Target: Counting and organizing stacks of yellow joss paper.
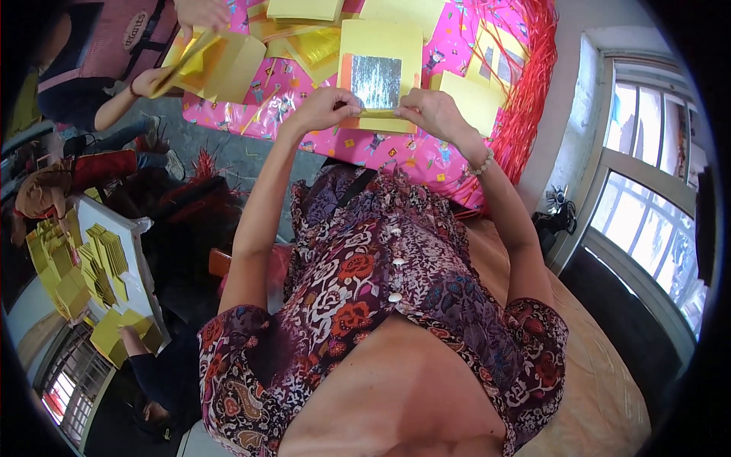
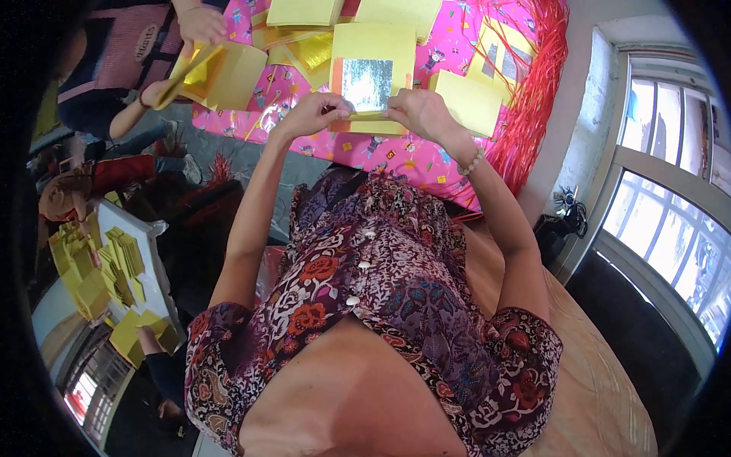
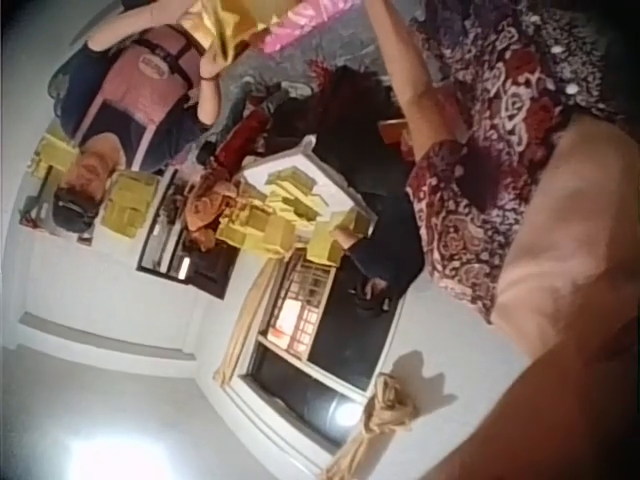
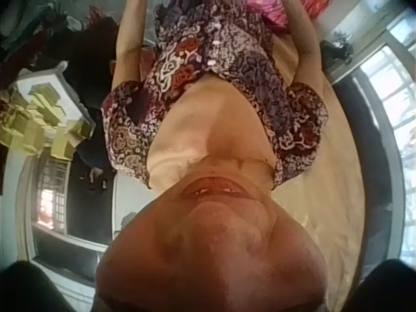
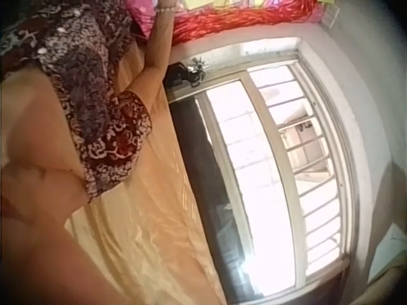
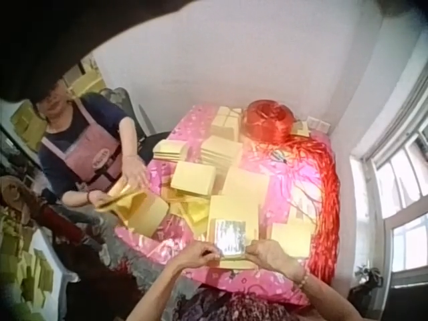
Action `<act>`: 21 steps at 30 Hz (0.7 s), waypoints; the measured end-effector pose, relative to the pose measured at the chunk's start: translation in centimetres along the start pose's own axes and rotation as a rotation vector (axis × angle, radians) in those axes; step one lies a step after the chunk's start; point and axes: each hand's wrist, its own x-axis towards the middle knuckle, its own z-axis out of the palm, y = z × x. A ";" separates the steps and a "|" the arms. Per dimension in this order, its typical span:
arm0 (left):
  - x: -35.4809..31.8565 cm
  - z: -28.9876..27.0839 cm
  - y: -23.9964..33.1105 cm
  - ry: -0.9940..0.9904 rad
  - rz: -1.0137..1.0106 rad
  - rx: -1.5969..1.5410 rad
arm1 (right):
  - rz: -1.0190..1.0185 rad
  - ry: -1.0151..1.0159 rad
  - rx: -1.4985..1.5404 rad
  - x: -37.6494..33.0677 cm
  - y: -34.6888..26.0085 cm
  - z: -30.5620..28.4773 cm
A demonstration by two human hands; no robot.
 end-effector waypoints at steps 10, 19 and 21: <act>-2.1 -0.5 2.4 0.365 0.355 0.518 | 0.007 -0.027 0.015 -1.6 -1.9 -4.7; -1.6 -2.5 5.9 0.473 0.335 0.372 | -0.129 0.121 0.119 -4.6 -3.4 -8.7; -1.5 -3.2 6.9 0.445 0.297 0.353 | -0.067 0.093 0.116 -4.5 -3.3 -9.0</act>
